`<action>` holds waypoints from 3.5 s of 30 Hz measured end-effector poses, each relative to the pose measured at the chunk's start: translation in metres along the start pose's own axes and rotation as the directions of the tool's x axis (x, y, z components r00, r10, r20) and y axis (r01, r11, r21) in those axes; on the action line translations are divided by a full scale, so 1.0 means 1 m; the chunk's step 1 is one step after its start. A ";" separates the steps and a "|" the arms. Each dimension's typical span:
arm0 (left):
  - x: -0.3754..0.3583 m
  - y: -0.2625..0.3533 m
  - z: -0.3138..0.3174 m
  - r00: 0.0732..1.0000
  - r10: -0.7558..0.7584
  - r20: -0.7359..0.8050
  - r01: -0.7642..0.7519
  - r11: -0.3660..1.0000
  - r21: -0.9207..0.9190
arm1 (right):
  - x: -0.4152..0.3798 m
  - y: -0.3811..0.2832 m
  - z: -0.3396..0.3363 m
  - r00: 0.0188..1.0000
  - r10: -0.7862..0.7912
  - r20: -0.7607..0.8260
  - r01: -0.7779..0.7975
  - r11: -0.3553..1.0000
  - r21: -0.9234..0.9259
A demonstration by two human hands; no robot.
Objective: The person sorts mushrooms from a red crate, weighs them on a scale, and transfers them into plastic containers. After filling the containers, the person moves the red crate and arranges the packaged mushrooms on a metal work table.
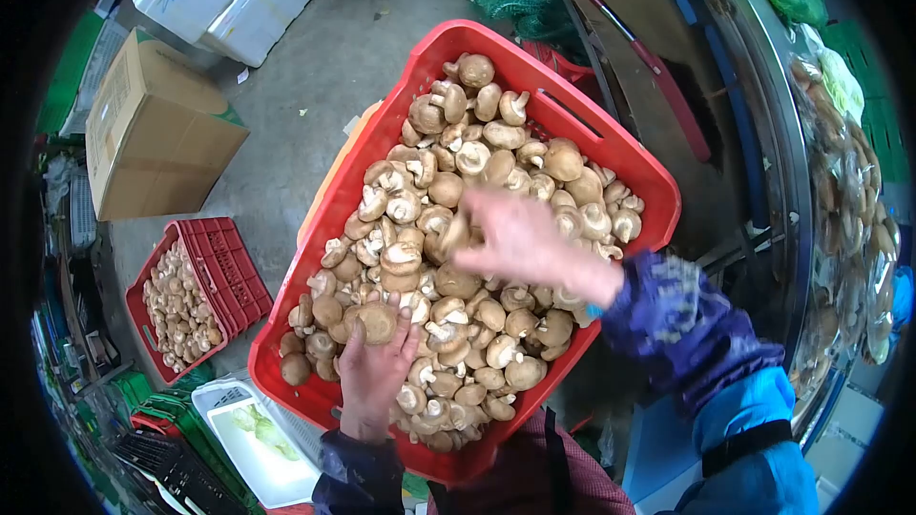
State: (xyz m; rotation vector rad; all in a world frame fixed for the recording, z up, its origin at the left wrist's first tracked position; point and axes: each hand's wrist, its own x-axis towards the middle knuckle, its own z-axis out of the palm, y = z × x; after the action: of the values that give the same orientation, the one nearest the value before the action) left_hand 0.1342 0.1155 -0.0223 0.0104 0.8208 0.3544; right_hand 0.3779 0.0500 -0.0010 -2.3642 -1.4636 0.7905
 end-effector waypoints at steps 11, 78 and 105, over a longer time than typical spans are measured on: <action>-0.003 -0.002 0.005 0.989 -0.130 -0.073 0.127 0.991 -0.048 | 0.048 -0.006 0.050 0.998 0.037 -0.049 -0.038 0.999 -0.027; -0.049 0.016 -0.050 0.949 0.142 -0.280 -0.166 0.984 -0.063 | 0.148 0.016 0.058 0.915 -0.401 -0.045 0.216 0.581 -0.785; -0.028 0.016 -0.020 0.996 0.063 -0.058 -0.055 0.990 0.134 | -0.026 -0.083 0.049 0.897 -0.118 0.427 -0.337 0.443 0.831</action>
State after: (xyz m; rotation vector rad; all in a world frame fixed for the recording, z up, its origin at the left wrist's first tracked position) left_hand 0.0973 0.1197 -0.0140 0.1481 0.9054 0.3575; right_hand 0.2790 0.0615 0.0059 -1.4552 -0.6157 1.6957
